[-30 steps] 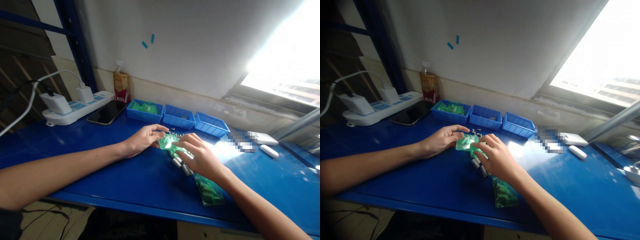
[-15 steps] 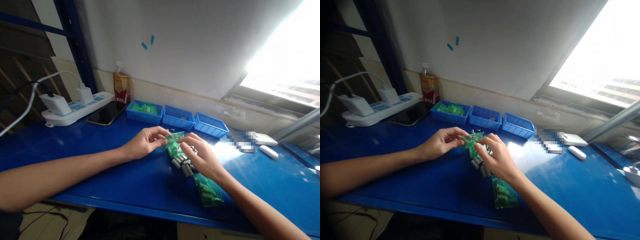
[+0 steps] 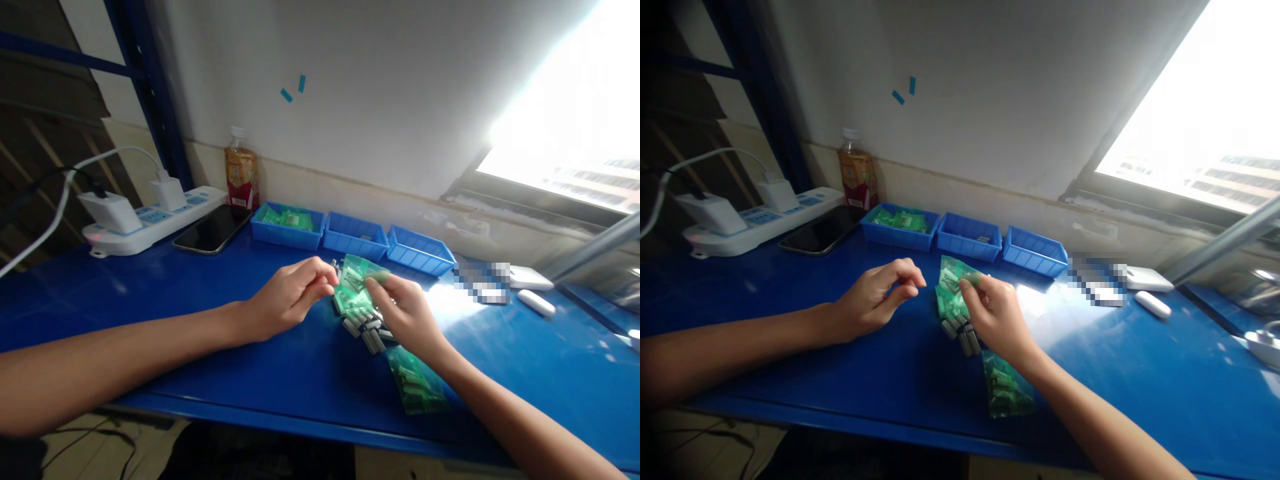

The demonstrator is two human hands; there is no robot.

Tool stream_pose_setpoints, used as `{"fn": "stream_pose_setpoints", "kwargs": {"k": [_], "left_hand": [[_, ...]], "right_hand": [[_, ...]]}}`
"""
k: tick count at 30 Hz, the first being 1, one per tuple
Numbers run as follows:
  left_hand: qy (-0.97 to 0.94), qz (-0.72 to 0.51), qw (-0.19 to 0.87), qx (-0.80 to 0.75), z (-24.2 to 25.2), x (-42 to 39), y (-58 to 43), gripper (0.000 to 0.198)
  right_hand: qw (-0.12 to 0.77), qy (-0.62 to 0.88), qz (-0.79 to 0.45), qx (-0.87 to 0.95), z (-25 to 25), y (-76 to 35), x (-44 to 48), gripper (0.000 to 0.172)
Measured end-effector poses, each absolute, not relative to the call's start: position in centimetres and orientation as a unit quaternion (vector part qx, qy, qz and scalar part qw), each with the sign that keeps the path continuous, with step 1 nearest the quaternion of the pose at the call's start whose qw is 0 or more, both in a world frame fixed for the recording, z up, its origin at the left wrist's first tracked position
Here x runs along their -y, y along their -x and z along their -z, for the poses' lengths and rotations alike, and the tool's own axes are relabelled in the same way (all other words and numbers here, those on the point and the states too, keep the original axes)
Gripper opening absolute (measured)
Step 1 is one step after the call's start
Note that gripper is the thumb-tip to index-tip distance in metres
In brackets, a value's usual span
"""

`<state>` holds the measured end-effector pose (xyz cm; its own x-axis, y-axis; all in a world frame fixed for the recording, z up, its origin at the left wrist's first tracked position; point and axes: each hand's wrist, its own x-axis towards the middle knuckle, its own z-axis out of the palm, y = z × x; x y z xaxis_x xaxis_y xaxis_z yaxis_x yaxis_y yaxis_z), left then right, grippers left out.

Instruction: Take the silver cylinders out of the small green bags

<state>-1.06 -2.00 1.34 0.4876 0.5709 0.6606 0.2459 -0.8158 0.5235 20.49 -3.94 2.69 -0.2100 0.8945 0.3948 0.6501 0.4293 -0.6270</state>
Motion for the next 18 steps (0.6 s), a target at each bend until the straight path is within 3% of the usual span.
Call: {"fn": "stream_pose_setpoints", "kwargs": {"k": [9,15,18], "left_hand": [[-0.825,-0.4,0.266,-0.297,-1.6,2.0,0.7,0.019],[-0.735,-0.415,0.407,-0.349,-0.9,1.3,0.3,0.024],[-0.669,-0.404,0.519,-0.347,-0.6,0.8,0.2,0.034]], "right_hand": [[0.383,0.415,-0.025,0.825,-2.2,-20.7,3.7,0.034],[0.379,0.395,0.021,0.836,-2.1,-20.9,3.8,0.018],[0.369,0.381,0.035,0.847,-2.1,-21.1,3.9,0.022]]}}
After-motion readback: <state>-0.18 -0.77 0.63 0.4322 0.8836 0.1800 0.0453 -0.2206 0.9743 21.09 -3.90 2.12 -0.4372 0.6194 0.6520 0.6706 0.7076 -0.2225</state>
